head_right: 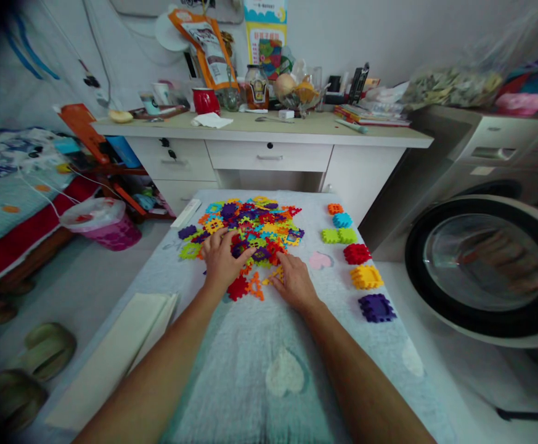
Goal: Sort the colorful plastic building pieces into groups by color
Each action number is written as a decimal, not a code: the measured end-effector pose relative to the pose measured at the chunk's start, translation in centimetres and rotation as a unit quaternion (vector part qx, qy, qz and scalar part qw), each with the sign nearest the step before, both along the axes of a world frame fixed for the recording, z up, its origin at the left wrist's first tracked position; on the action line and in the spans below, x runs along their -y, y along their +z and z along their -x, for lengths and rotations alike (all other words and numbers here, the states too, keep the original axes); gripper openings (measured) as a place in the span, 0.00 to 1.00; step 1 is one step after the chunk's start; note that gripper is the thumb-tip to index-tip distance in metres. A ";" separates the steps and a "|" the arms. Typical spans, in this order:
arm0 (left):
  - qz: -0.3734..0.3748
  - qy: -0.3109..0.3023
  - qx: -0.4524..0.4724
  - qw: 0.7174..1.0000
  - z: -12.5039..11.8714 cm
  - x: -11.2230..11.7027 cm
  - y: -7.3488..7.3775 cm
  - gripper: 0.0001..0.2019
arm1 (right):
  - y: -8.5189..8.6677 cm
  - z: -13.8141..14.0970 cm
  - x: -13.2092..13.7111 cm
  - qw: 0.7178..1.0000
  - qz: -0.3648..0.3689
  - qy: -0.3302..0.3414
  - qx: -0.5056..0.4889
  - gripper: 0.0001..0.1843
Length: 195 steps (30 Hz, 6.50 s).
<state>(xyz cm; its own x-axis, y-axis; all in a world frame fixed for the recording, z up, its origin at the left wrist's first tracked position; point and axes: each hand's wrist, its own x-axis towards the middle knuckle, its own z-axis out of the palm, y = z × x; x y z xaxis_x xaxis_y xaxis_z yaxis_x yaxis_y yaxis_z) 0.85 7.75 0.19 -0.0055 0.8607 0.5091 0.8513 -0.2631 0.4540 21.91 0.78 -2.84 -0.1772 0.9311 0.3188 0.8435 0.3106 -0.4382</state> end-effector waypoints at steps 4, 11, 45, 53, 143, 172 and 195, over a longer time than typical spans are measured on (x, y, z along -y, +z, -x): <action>0.001 0.044 0.055 0.998 1.4 0.2 -0.3 0.25 | 0.2 0.2 -0.2 0.999 -0.035 -0.030 -0.001 0.30; 0.033 0.055 0.127 0.990 3.5 -0.7 -3.5 0.24 | 0.5 1.5 -1.3 0.997 -0.073 -0.028 -0.010 0.36; 0.091 0.136 0.072 0.984 3.0 -0.2 -2.2 0.21 | 1.1 1.2 -0.4 0.988 -0.073 -0.011 -0.136 0.14; 0.087 0.119 0.090 0.985 3.3 -0.6 -3.0 0.28 | 0.8 0.3 -1.0 0.956 0.001 -0.067 -0.287 0.15; 0.121 0.110 0.105 0.981 3.8 -1.0 -3.1 0.23 | 2.7 -3.9 -8.4 0.960 0.118 -0.240 0.079 0.18; 0.102 0.112 0.101 0.983 3.7 -0.9 -3.1 0.22 | 4.8 -5.6 3.2 0.965 0.208 -0.083 0.139 0.31; 0.112 0.120 0.117 0.979 3.5 -0.8 -2.8 0.21 | 8.6 -11.2 10.6 0.936 0.200 -0.050 0.285 0.35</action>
